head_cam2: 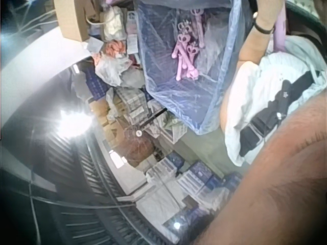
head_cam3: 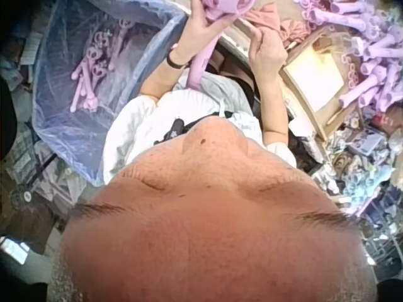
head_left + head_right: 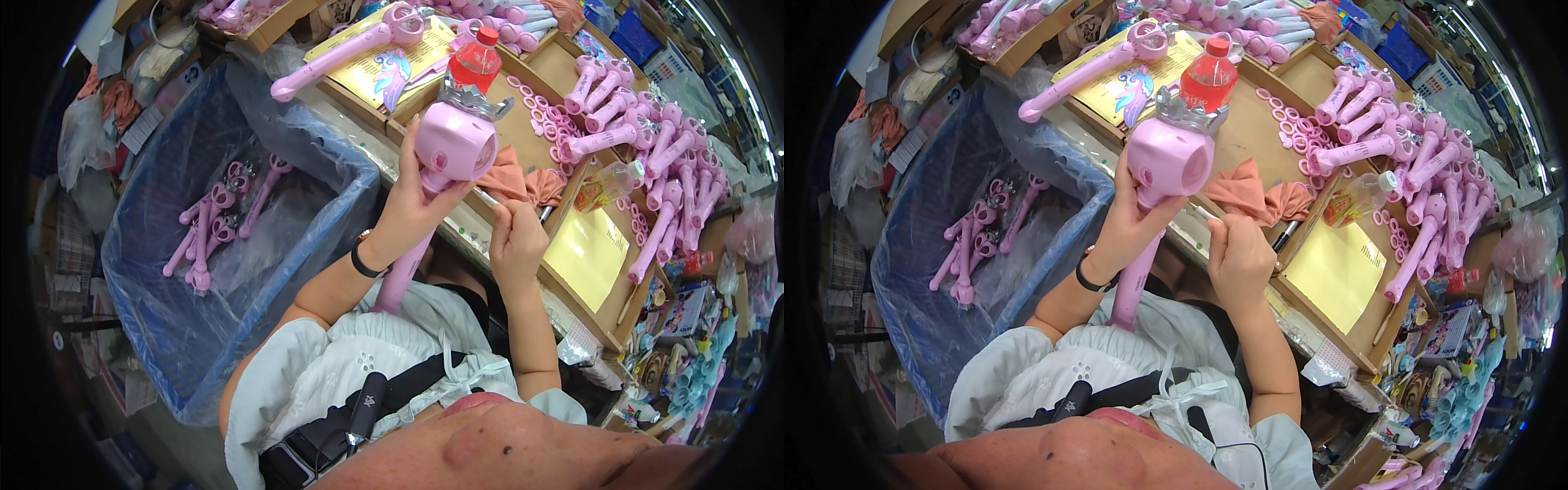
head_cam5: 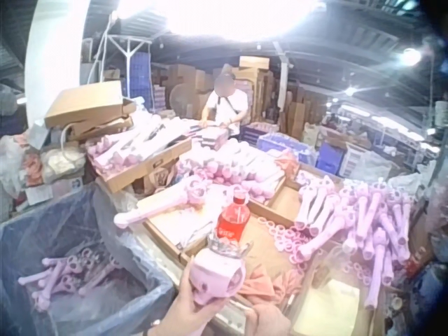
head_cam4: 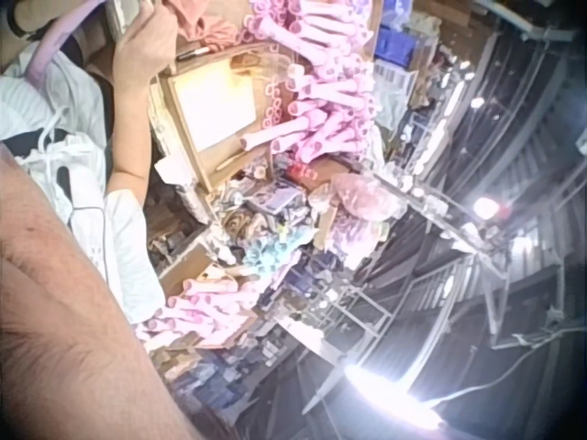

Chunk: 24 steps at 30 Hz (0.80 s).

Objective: The person assembles pink plastic toy wands by attaching a silver crown-shaped piece to the top, wiping the wand with a cloth, and inserting small pink rings into slots on the wand. The person handles each wand one at a time, repeating the same sequence of actions.

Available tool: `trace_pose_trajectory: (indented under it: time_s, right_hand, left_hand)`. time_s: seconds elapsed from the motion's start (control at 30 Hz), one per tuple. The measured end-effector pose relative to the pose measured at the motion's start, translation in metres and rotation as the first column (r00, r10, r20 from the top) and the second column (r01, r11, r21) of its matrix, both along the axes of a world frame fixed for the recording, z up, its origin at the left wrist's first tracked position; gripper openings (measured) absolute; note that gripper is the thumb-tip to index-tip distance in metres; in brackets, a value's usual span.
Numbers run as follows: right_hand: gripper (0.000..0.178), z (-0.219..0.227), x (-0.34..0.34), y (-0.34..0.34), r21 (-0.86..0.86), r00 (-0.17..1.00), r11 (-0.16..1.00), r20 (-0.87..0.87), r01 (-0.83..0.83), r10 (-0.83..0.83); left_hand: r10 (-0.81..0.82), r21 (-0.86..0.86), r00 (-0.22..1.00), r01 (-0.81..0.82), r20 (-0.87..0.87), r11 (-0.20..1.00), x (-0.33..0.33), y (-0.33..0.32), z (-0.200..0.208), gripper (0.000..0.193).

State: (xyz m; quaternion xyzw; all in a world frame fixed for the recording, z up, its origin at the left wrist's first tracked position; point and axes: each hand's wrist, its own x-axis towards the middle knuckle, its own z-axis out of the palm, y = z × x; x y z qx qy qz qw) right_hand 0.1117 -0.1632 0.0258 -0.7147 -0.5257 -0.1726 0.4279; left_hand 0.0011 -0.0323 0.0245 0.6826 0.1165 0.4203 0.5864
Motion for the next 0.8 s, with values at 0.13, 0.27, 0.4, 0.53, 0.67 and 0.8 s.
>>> trace_pose_trajectory:
  time_s: [0.13, 0.27, 0.4, 0.53, 0.67, 0.8]
  right_hand:
    - [0.012, -0.002, 0.000, -0.002, -0.123, 0.911, 0.991, -0.412, -0.051, -0.004]
    - [0.012, -0.006, 0.000, 0.000, 0.016, 0.975, 0.998, -0.215, -0.053, 0.055]
    - [0.014, -0.010, 0.001, 0.004, 0.085, 0.987, 0.990, -0.101, -0.114, 0.123]
    - [0.012, -0.005, -0.001, 0.003, 0.088, 0.984, 0.990, -0.134, -0.109, 0.120]
    - [0.012, 0.010, 0.003, -0.006, -0.015, 0.589, 0.971, -0.797, -0.240, 0.134]
    - [0.015, 0.016, -0.002, -0.006, -0.060, 0.664, 0.982, -0.744, -0.179, 0.075]
  left_hand:
    - [0.120, 0.175, 0.992, -0.111, -0.044, 0.978, 0.001, -0.002, 0.002, 0.091]
    - [0.103, 0.139, 0.994, -0.098, -0.031, 0.985, 0.001, -0.007, 0.005, 0.089]
    - [0.084, 0.109, 0.995, -0.079, -0.046, 0.991, 0.000, -0.011, 0.008, 0.089]
    - [0.059, 0.081, 0.997, -0.055, -0.045, 0.995, 0.001, -0.010, 0.008, 0.088]
    - [0.109, 0.167, 0.993, -0.099, -0.049, 0.981, 0.001, -0.010, 0.005, 0.088]
    - [0.043, 0.106, 0.999, -0.042, -0.002, 0.993, -0.002, -0.010, 0.004, 0.082]
